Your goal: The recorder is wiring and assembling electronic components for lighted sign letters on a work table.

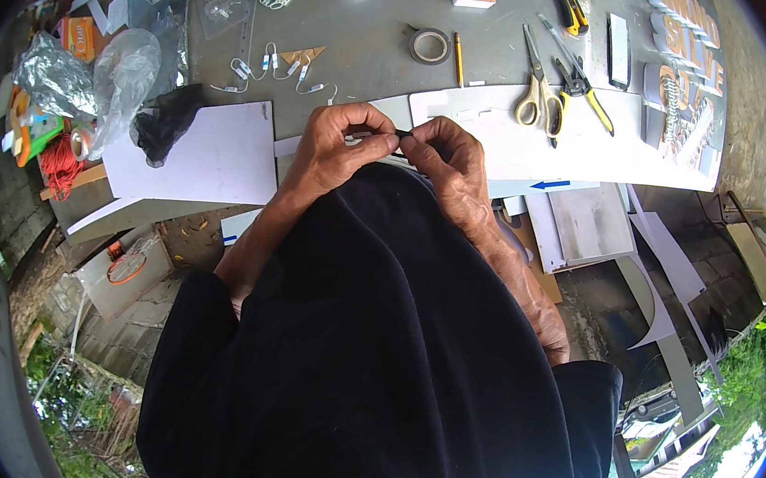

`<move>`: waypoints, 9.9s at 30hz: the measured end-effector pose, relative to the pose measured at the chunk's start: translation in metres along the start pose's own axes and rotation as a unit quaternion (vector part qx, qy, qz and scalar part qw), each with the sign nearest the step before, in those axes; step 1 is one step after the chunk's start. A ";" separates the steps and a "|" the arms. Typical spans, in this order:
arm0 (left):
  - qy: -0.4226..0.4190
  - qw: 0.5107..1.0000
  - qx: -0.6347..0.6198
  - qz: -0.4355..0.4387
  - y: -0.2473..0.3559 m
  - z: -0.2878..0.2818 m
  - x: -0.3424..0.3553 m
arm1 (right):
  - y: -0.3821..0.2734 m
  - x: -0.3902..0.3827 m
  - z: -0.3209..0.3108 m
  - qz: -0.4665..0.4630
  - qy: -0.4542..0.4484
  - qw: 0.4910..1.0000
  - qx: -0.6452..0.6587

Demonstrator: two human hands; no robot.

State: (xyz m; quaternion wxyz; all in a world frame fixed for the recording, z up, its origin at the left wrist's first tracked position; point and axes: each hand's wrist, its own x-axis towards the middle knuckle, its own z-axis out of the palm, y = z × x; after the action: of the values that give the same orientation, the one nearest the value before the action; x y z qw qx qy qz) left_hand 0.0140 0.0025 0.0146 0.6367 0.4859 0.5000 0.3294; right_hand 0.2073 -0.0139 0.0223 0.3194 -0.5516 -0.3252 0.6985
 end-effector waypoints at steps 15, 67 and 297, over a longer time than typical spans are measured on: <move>0.000 0.995 -0.056 -0.081 -0.008 -0.013 0.002 | -0.007 -0.004 0.011 -0.100 0.081 0.985 -0.113; -0.043 0.995 0.083 -0.039 0.010 -0.016 0.005 | -0.024 0.011 -0.016 -0.254 -0.097 0.902 -0.335; -0.006 0.994 0.047 0.101 -0.018 0.000 -0.004 | -0.015 -0.008 -0.007 0.088 -0.047 0.991 -0.085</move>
State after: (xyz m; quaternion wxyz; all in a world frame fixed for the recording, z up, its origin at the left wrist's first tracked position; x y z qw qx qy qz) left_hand 0.0122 -0.0065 -0.0012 0.5795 0.5656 0.4593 0.3652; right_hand 0.2173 -0.0111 0.0378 0.1927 -0.5701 -0.3481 0.7188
